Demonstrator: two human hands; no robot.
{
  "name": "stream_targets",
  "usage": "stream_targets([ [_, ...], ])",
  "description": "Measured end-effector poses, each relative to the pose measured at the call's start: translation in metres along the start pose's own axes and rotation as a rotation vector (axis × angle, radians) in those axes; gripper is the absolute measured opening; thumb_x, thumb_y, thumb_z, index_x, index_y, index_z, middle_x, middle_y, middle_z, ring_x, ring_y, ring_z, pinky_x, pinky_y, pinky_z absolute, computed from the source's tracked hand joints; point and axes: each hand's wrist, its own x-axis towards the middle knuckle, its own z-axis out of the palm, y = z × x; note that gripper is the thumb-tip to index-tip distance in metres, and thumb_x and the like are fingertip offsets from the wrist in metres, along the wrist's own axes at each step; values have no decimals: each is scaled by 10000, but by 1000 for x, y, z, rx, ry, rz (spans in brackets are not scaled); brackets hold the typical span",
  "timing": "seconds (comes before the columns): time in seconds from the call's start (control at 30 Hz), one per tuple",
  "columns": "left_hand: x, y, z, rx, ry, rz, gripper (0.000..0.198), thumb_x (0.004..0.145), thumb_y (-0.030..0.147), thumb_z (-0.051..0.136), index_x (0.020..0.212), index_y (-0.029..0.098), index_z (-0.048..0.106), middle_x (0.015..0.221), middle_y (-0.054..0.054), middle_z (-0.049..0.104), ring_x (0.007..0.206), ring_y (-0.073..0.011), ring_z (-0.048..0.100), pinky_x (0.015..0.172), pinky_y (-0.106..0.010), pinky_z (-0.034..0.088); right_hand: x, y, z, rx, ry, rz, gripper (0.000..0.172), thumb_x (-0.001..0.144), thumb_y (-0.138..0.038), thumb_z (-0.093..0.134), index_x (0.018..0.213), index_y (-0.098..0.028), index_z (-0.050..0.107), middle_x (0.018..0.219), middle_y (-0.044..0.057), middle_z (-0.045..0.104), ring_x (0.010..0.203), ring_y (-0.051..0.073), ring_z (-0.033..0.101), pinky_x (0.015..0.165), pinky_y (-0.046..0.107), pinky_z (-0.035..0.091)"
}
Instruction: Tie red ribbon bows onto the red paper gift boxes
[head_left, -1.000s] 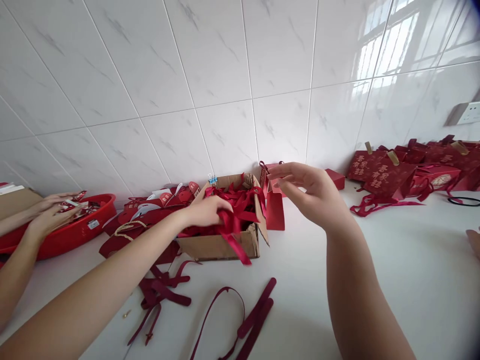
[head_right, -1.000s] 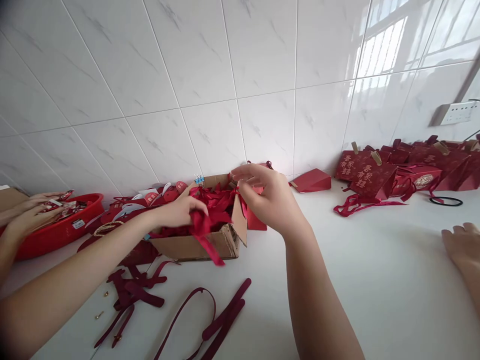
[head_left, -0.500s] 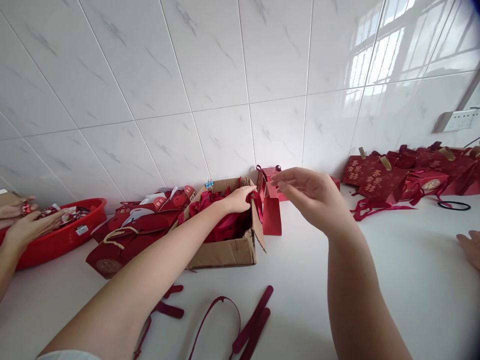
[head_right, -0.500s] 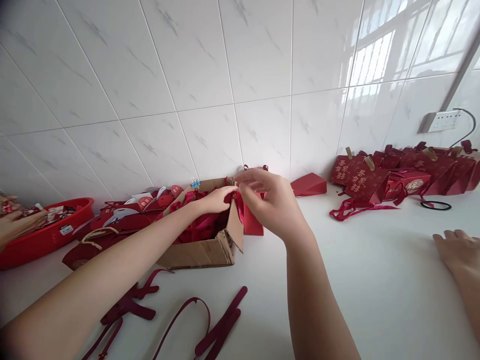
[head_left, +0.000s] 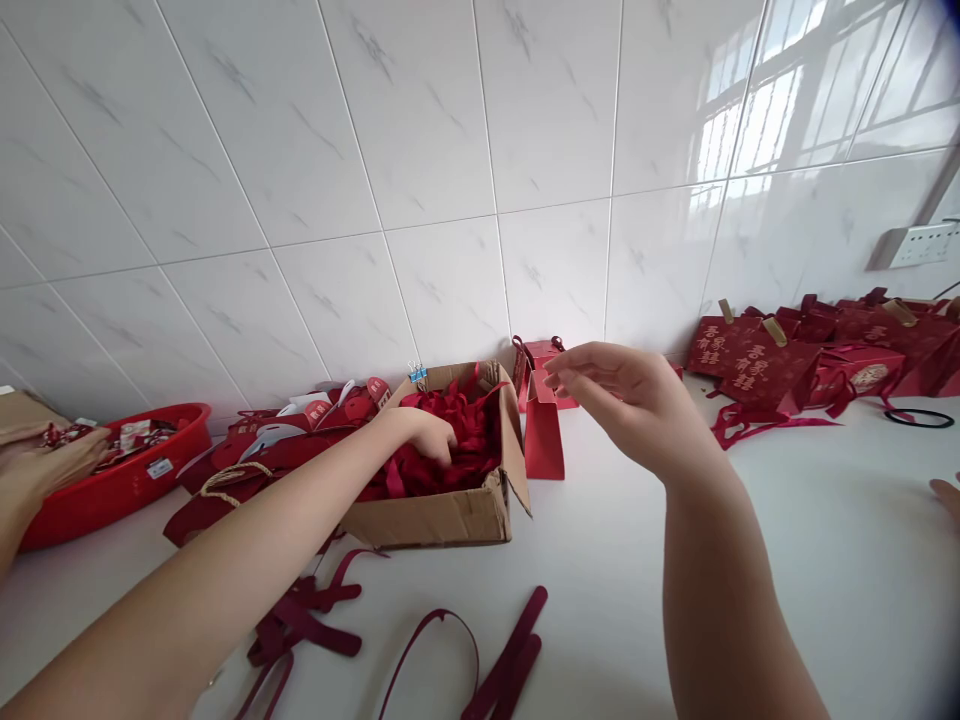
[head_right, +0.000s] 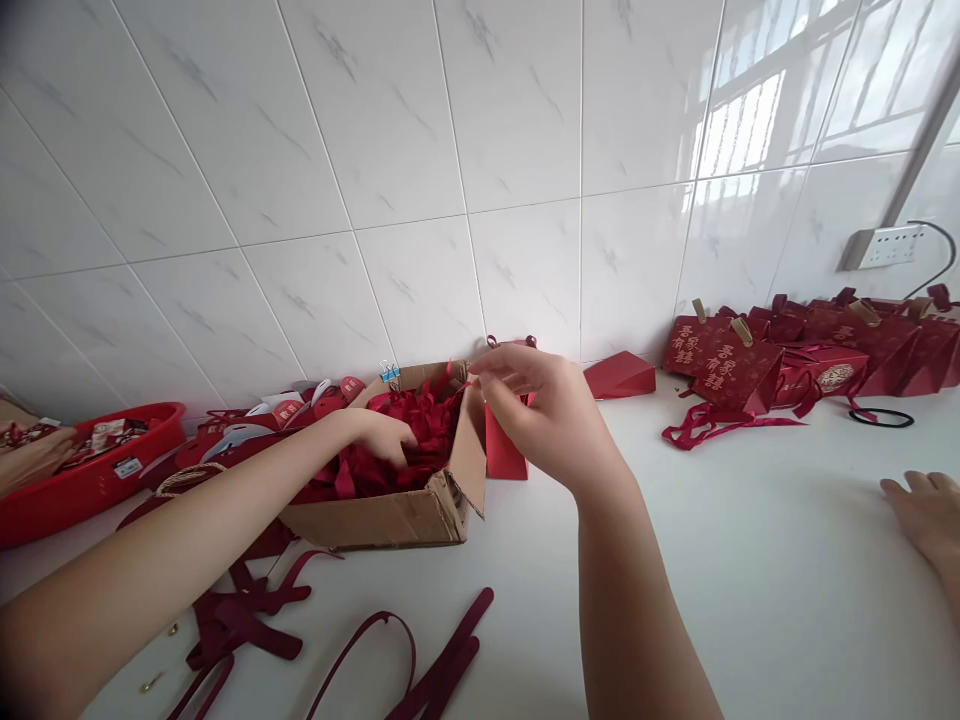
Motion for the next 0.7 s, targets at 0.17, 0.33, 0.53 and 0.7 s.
stream_targets([
  [0.17, -41, 7, -14, -5, 28, 52, 256, 869, 336, 555, 1072, 232, 670, 1165, -31, 660, 1048, -226, 603, 896, -304, 462, 0, 2, 2, -53, -20, 16, 177, 840, -183, 517, 897, -205, 684, 870, 3, 713, 833, 148, 668, 748, 283, 553],
  [0.33, -99, 27, 12, -38, 236, 91, 432, 952, 419, 297, 1196, 246, 608, 1263, -43, 608, 1093, -230, 578, 897, -307, 454, 0, 4, 3, -107, 16, 39, 179, 843, -205, 519, 908, -215, 686, 857, 3, 716, 820, 159, 672, 713, 287, 556],
  [0.53, -117, 26, 106, 238, 579, 46, 524, 795, 228, 607, 1307, 220, 493, 1190, -106, 613, 1042, -300, 578, 879, -430, 451, -4, -3, 4, -156, 20, 21, 169, 844, -211, 534, 898, -228, 693, 848, 0, 721, 822, 167, 676, 704, 291, 555],
  [0.7, -74, 7, 114, 407, 784, 16, 306, 876, 132, 477, 1167, 185, 554, 1036, -104, 633, 936, -272, 584, 775, -390, 442, -10, -10, 2, -167, 37, -13, 166, 838, -194, 554, 915, -241, 693, 863, -6, 722, 829, 167, 678, 679, 270, 557],
])
